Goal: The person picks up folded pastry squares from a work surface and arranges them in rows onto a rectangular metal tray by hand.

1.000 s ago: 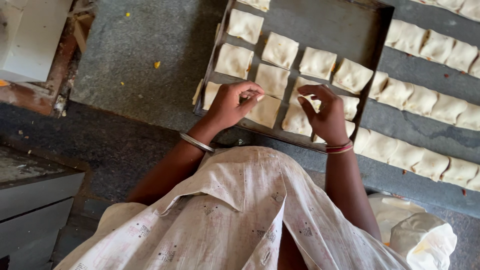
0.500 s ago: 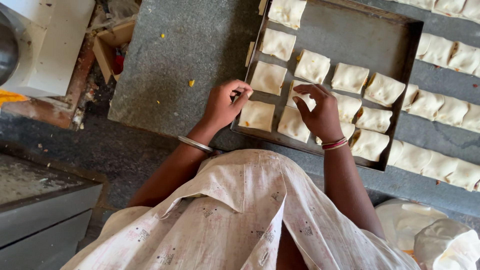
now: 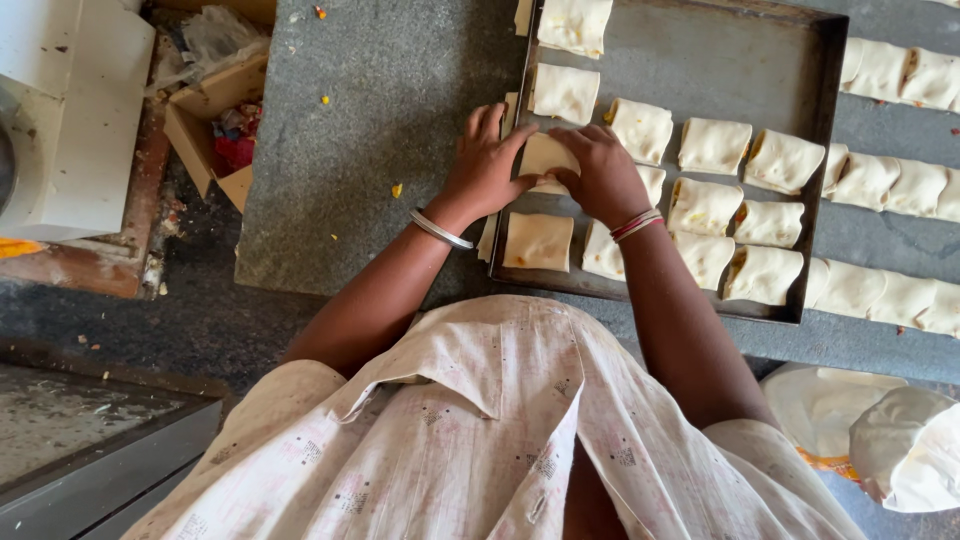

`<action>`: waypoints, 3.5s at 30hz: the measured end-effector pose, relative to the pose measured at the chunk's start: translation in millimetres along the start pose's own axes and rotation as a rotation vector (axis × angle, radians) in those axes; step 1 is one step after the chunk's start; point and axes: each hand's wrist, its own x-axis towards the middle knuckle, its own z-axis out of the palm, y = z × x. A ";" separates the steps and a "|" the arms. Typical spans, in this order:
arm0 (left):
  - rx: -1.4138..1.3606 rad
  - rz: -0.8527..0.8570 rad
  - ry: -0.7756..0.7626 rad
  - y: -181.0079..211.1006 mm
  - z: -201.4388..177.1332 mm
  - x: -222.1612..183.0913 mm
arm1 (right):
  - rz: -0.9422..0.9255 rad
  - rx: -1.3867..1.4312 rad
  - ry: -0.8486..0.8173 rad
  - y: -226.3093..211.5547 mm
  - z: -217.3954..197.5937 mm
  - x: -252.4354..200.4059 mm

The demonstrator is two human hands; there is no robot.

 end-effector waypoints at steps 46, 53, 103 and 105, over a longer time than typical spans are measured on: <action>-0.215 -0.133 0.495 -22.6 16.9 -44.1 | 0.020 -0.132 -0.515 182.8 -45.0 99.7; -0.199 -0.111 0.474 -16.8 11.1 -42.1 | 0.057 -0.083 -0.516 171.3 -57.0 98.6; -0.172 -0.085 0.475 -18.9 20.3 -45.7 | 0.152 -0.101 -0.043 167.1 -102.5 -54.1; -0.203 -0.086 0.475 -19.0 20.0 -46.2 | 0.106 -0.158 -0.115 185.6 -104.4 -42.7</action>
